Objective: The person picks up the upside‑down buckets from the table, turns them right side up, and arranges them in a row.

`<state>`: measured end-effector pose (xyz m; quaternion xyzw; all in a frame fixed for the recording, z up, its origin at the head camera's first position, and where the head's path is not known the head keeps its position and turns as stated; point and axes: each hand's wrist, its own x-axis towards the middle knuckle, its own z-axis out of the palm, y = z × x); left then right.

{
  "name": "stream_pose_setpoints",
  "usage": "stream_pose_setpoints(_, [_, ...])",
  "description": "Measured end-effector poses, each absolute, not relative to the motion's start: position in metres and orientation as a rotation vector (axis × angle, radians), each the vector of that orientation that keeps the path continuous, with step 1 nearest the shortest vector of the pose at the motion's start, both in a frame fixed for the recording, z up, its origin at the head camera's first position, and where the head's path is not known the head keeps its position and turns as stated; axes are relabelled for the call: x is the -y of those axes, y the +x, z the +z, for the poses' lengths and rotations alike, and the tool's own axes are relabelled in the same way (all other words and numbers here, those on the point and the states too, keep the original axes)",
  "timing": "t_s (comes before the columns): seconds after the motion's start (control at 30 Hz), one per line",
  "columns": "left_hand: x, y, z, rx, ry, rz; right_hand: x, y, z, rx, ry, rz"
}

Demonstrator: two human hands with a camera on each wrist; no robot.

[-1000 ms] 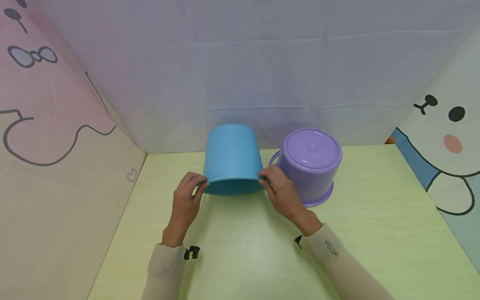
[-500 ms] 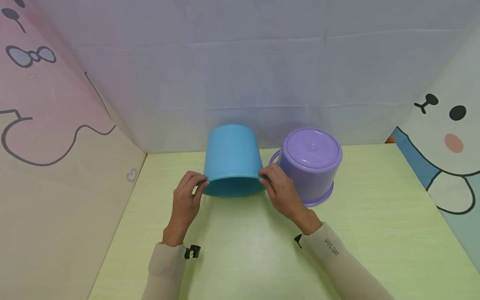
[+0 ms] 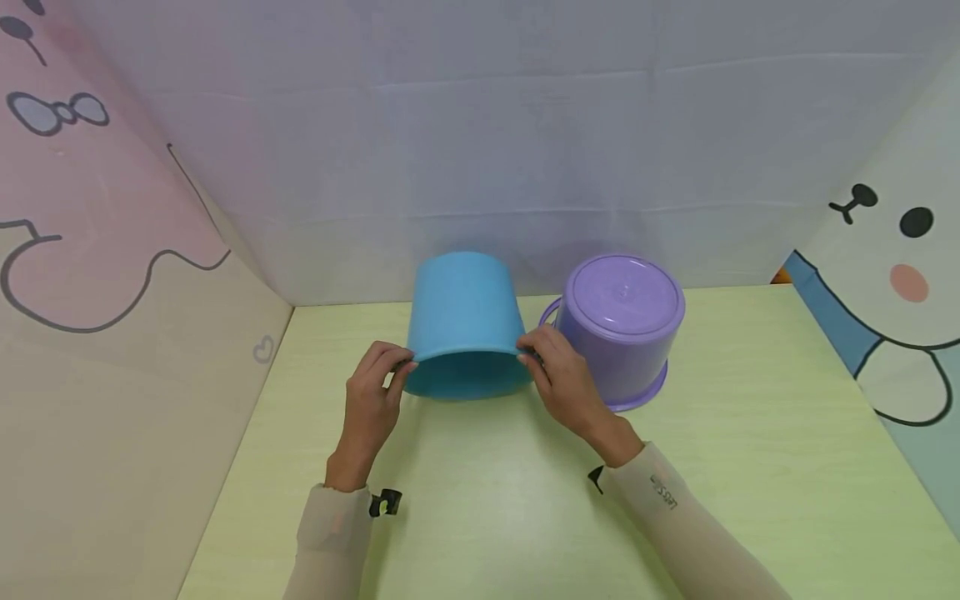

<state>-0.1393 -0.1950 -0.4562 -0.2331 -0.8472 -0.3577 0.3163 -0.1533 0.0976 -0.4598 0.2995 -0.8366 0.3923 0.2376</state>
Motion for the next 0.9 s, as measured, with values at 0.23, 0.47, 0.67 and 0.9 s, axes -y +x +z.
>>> stream_pose_setpoints(0.23, [0.193,-0.140,-0.456,2.227,-0.598,-0.949,-0.098,-0.153,-0.459,2.294,0.796,1.109])
stream_pose_setpoints(0.47, [0.194,-0.140,-0.456,2.251,-0.572,-0.966,-0.098,-0.148,-0.466,2.272,0.732,1.182])
stream_pose_setpoints(0.67, [0.196,-0.138,-0.457,2.261,-0.532,-0.969,-0.097,-0.141,-0.476,2.287,0.564,1.305])
stream_pose_setpoints(0.9, [0.199,-0.137,-0.459,2.252,-0.524,-0.982,-0.094,-0.131,-0.485,2.313,0.360,1.514])
